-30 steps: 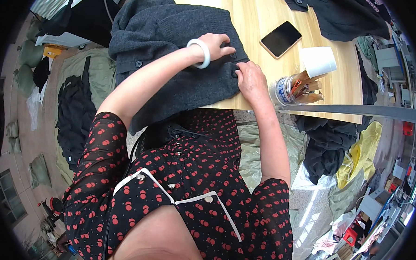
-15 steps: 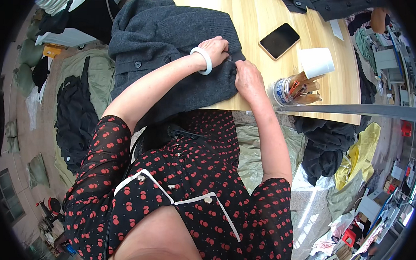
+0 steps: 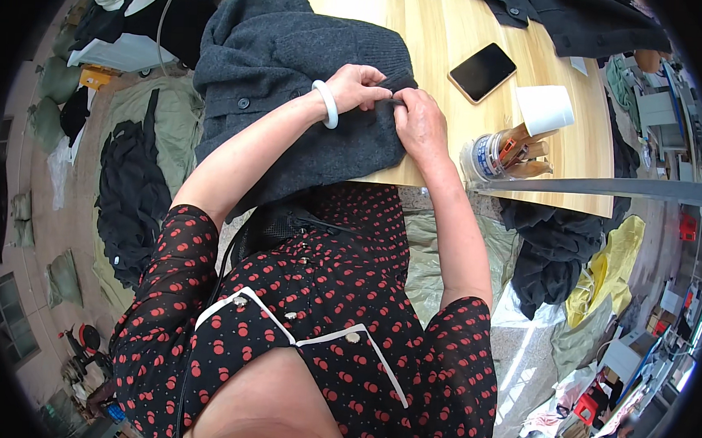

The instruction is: Inspecting and folding dark gray garments on a work table.

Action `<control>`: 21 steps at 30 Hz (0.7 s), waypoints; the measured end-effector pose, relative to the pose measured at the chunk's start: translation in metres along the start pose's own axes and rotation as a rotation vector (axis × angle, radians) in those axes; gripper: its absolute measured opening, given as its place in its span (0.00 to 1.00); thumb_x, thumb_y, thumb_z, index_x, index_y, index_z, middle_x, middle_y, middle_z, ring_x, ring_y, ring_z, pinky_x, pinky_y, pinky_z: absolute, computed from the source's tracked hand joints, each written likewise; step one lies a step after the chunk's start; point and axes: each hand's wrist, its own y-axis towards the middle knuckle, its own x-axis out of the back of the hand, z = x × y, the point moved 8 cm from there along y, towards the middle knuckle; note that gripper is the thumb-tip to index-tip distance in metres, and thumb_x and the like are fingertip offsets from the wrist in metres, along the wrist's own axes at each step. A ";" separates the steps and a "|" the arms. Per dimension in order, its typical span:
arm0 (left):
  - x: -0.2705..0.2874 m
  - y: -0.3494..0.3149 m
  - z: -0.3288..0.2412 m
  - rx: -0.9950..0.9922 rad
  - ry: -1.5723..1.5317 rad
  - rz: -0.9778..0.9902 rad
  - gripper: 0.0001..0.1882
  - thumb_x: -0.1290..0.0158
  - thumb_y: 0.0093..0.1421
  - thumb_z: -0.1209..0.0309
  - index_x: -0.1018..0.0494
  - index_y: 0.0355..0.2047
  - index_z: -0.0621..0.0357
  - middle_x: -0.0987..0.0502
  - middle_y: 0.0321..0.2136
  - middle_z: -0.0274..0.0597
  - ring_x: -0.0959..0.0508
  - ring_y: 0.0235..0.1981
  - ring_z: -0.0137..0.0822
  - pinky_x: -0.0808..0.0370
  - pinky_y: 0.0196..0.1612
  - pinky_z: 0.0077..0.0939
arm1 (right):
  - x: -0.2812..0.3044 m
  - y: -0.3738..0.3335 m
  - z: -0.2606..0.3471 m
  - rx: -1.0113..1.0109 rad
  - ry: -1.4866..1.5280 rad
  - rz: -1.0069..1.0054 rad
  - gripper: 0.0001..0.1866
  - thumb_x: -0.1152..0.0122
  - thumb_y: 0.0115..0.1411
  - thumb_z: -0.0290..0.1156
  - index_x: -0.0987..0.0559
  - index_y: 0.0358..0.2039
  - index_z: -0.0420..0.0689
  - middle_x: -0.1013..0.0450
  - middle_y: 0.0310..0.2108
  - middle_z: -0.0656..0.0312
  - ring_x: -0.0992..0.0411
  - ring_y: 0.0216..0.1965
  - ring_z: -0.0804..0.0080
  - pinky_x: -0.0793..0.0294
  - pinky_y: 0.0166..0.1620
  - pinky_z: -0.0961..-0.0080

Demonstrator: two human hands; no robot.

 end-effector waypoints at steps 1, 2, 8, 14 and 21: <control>0.001 0.002 0.001 0.005 0.132 0.014 0.11 0.42 0.55 0.69 0.27 0.33 0.65 0.25 0.22 0.39 0.26 0.20 0.26 0.27 0.25 0.20 | 0.002 -0.001 0.000 -0.009 -0.013 0.000 0.06 0.47 0.52 0.24 0.25 0.31 0.41 0.27 0.31 0.51 0.29 0.37 0.53 0.29 0.42 0.62; 0.002 0.003 0.001 0.011 0.265 0.029 0.11 0.41 0.53 0.68 0.25 0.32 0.64 0.24 0.21 0.42 0.24 0.21 0.28 0.26 0.26 0.22 | 0.004 -0.002 0.001 -0.018 -0.027 -0.001 0.06 0.47 0.52 0.25 0.25 0.31 0.41 0.27 0.31 0.51 0.28 0.36 0.53 0.29 0.41 0.62; 0.001 0.003 0.000 0.025 0.212 -0.083 0.11 0.47 0.59 0.66 0.25 0.29 0.63 0.28 0.16 0.36 0.30 0.17 0.24 0.31 0.22 0.21 | 0.007 0.000 0.014 -0.004 -0.015 0.021 0.06 0.43 0.52 0.24 0.25 0.32 0.40 0.25 0.30 0.52 0.25 0.34 0.55 0.27 0.38 0.67; 0.001 0.001 -0.010 0.058 0.220 -0.029 0.16 0.50 0.58 0.62 0.23 0.36 0.62 0.22 0.32 0.53 0.22 0.38 0.45 0.29 0.45 0.33 | 0.013 0.010 0.018 -0.009 -0.016 -0.061 0.07 0.43 0.53 0.24 0.24 0.34 0.40 0.25 0.31 0.51 0.26 0.35 0.55 0.28 0.38 0.67; 0.001 -0.003 -0.018 -0.156 0.450 -0.065 0.16 0.53 0.60 0.62 0.25 0.33 0.65 0.23 0.25 0.49 0.24 0.30 0.46 0.29 0.39 0.34 | 0.015 0.010 0.023 0.087 -0.124 -0.029 0.12 0.43 0.53 0.25 0.24 0.38 0.37 0.25 0.34 0.48 0.27 0.38 0.52 0.28 0.41 0.66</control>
